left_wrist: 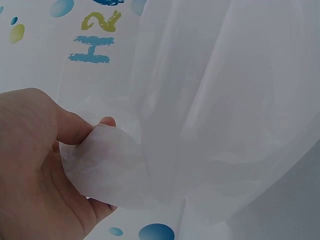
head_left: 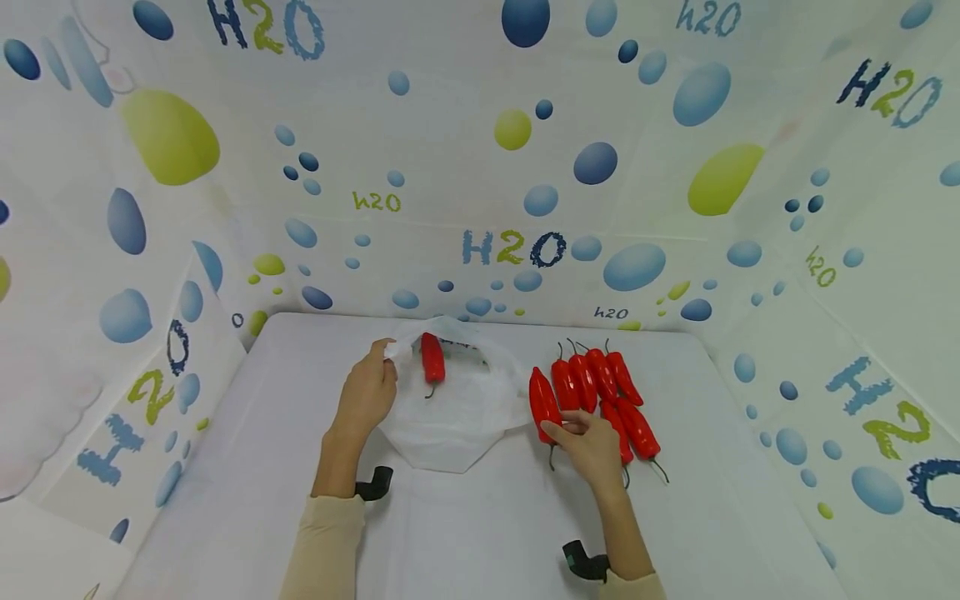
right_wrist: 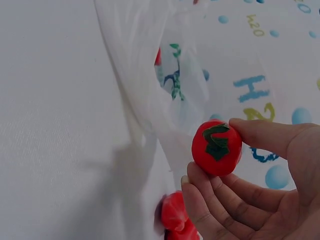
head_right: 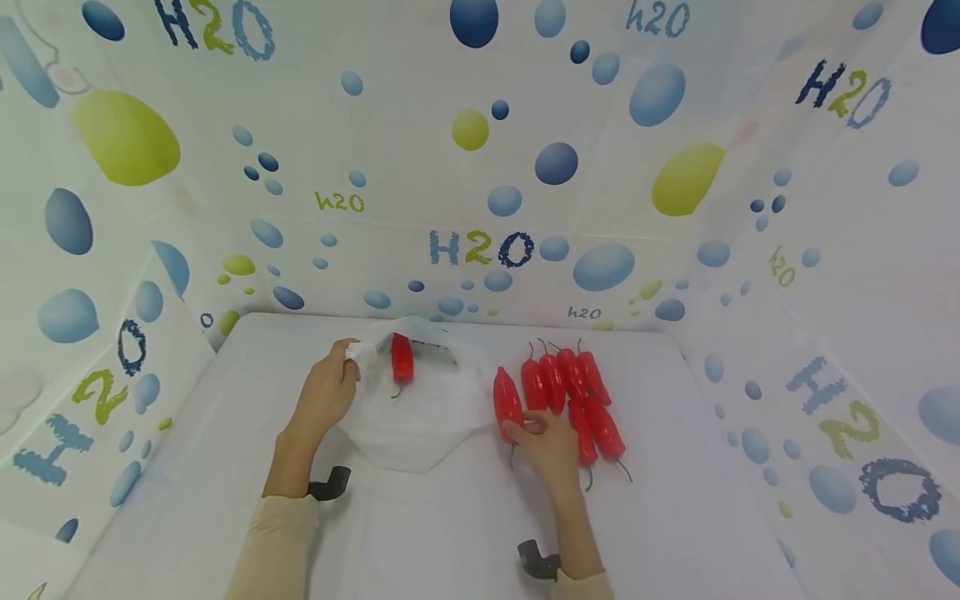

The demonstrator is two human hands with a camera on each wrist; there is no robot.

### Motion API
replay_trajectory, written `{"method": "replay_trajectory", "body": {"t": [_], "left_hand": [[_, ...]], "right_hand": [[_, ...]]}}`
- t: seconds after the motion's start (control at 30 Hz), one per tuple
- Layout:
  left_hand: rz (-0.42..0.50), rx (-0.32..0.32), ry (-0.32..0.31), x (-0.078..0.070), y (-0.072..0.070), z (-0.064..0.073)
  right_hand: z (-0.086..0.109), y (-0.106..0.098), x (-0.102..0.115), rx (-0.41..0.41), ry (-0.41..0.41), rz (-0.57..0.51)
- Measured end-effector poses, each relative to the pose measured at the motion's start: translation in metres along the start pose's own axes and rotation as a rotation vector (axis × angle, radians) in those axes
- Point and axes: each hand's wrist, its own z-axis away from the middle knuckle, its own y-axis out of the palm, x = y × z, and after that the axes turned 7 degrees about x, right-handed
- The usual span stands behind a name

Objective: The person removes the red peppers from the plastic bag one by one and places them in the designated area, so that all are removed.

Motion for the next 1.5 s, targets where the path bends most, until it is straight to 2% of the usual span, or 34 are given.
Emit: {"method": "replay_trajectory", "body": {"t": [0.27, 0.5, 0.83, 1.03, 1.3, 1.5], "left_hand": [[0.015, 0.004, -0.005, 0.001, 0.001, 0.001], [0.013, 0.002, 0.0, 0.002, 0.001, -0.001], [0.017, 0.008, -0.015, 0.0, 0.001, 0.001], [0.02, 0.009, -0.015, -0.001, 0.0, 0.001], [0.018, -0.004, 0.004, 0.0, 0.0, 0.0], [0.025, 0.003, -0.007, 0.001, 0.001, 0.0]], "right_hand": [[0.008, -0.006, -0.001, -0.035, -0.014, 0.006], [0.01, -0.007, -0.009, -0.033, 0.025, 0.017], [0.019, -0.009, -0.024, -0.036, 0.036, 0.002], [0.021, -0.012, -0.03, -0.046, 0.076, 0.002], [0.025, -0.019, -0.034, -0.065, 0.094, 0.037], [0.027, -0.021, -0.04, -0.097, 0.104, 0.073]]}}
